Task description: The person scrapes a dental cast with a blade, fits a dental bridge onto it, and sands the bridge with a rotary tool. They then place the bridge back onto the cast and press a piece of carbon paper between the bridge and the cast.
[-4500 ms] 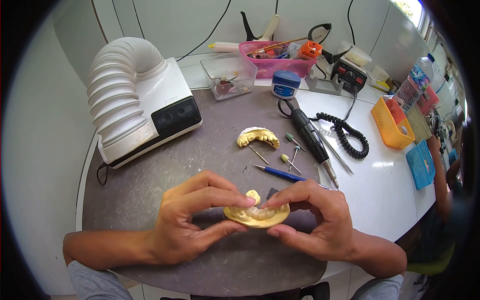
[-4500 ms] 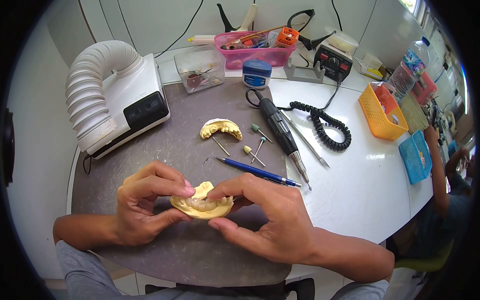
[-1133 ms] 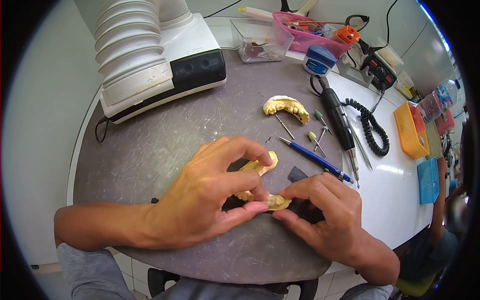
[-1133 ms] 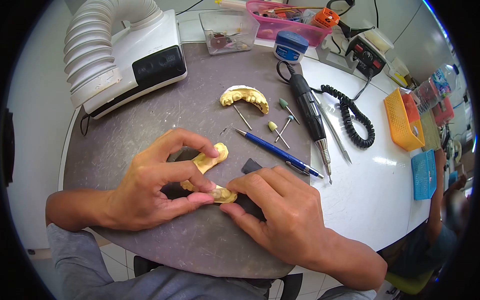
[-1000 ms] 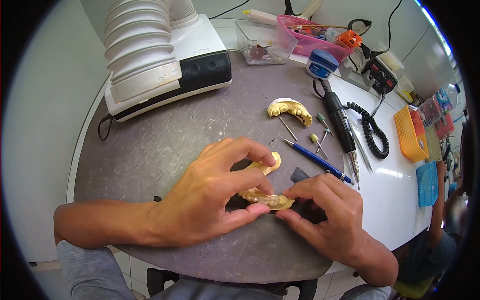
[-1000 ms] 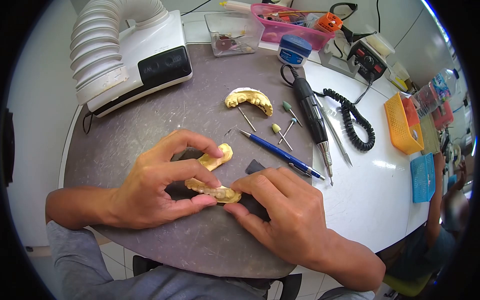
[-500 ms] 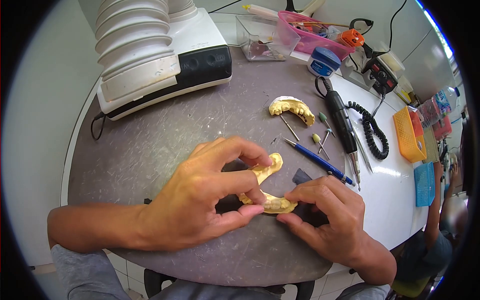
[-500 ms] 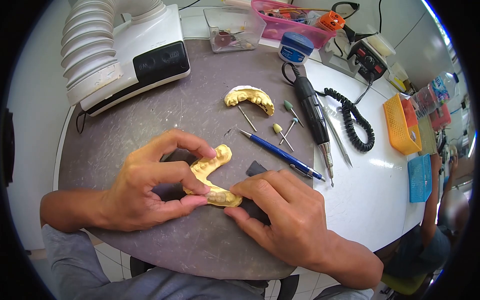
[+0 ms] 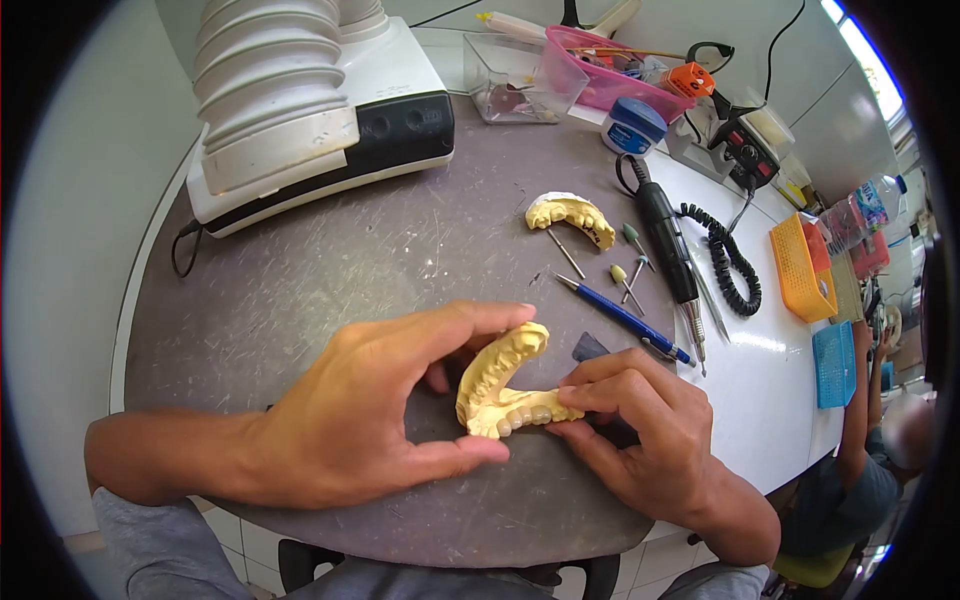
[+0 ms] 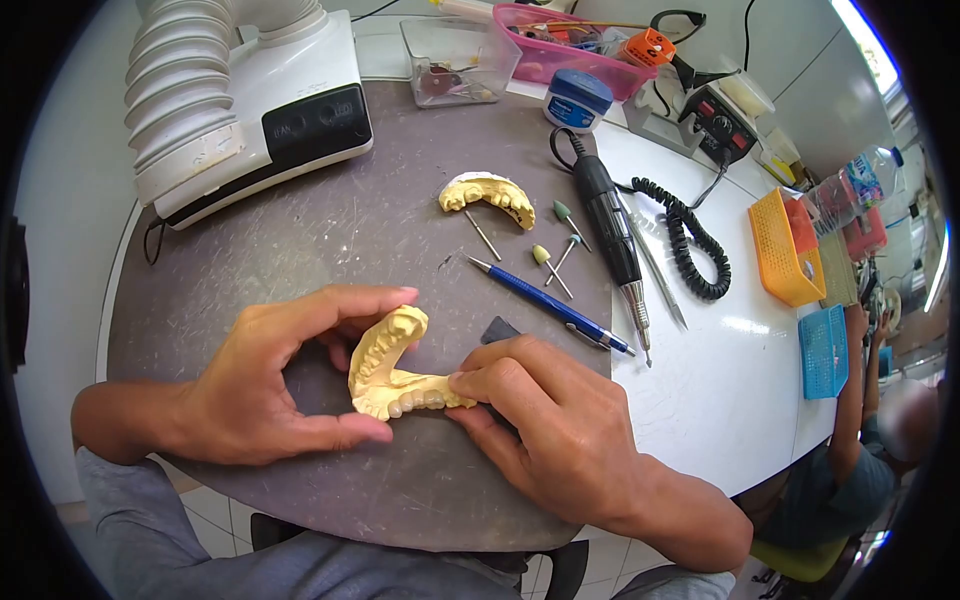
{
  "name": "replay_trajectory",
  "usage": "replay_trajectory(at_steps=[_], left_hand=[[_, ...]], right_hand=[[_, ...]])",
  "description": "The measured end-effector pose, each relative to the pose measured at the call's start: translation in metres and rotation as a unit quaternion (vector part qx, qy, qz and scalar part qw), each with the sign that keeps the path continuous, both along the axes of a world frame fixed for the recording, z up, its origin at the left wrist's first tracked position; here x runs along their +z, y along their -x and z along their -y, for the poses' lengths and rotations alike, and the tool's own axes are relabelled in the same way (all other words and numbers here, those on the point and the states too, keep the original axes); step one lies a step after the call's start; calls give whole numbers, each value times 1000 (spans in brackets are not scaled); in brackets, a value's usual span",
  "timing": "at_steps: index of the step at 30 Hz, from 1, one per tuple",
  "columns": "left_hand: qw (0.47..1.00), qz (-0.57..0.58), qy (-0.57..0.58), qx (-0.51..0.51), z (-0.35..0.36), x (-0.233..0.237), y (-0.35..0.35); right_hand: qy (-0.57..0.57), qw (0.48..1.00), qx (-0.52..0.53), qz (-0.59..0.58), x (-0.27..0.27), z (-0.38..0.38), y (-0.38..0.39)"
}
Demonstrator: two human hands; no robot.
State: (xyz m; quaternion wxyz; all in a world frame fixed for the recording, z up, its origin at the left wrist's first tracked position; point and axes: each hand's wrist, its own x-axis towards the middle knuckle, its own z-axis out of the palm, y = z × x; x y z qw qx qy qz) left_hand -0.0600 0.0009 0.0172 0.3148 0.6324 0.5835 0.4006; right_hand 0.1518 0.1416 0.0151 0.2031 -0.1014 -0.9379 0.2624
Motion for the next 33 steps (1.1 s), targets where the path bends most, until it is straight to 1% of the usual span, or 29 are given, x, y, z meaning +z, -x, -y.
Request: replay_trajectory(at_steps=[1, 2, 3, 4, 5, 6, 7, 8, 9, 11, 12, 13, 15, 16, 23, 33], left_hand=[[1000, 3, 2, -1, 0, -3, -1], [1000, 10, -24, 3, 0, -5, -4], [999, 17, -49, 6, 0, -7, -6], [999, 21, -46, 7, 1, -8, -5], [997, -16, -70, -2, 1, -6, -5], [994, -54, -93, -11, 1, -5, -4], [995, -51, -90, -9, 1, -6, -3], [991, -67, -112, -19, 0, -7, -4], [987, -83, -136, -29, 0, -8, -4], [985, -83, -147, -36, -1, -10, -4], [982, -86, -160, -43, -1, -11, -4], [983, -83, -160, -44, -1, -12, -4], [979, -87, -177, -55, -1, -13, -5], [979, -85, -177, -56, 0, -14, -6], [973, -81, -211, -49, 1, -17, -12], [971, -97, -212, -55, 3, -16, -14]], right_hand=[[-1, 1000, 4, 2, 0, -1, 0], [2, 1000, 4, 5, 1, -3, 0], [-9, 999, 33, -1, 4, -5, 1], [-20, 998, 62, -7, 7, -7, 1], [-17, 998, 63, -4, 12, -7, 0], [-13, 999, 45, -23, 17, -9, -1], [-9, 999, 28, -42, 19, -11, -2], [-67, 995, -6, -80, 14, -15, -6], [-65, 995, -5, -78, 18, -17, -11], [-79, 996, -34, -2, 31, -19, -23], [-125, 991, 4, 42, 31, -26, -30], [-124, 991, 4, 44, 28, -26, -28], [-57, 998, 13, -6, 25, -18, -8], [-52, 998, 18, 3, 24, -14, -3], [-56, 997, 60, 2, 0, -4, 5], [-59, 997, 49, -1, 0, -3, 8]])
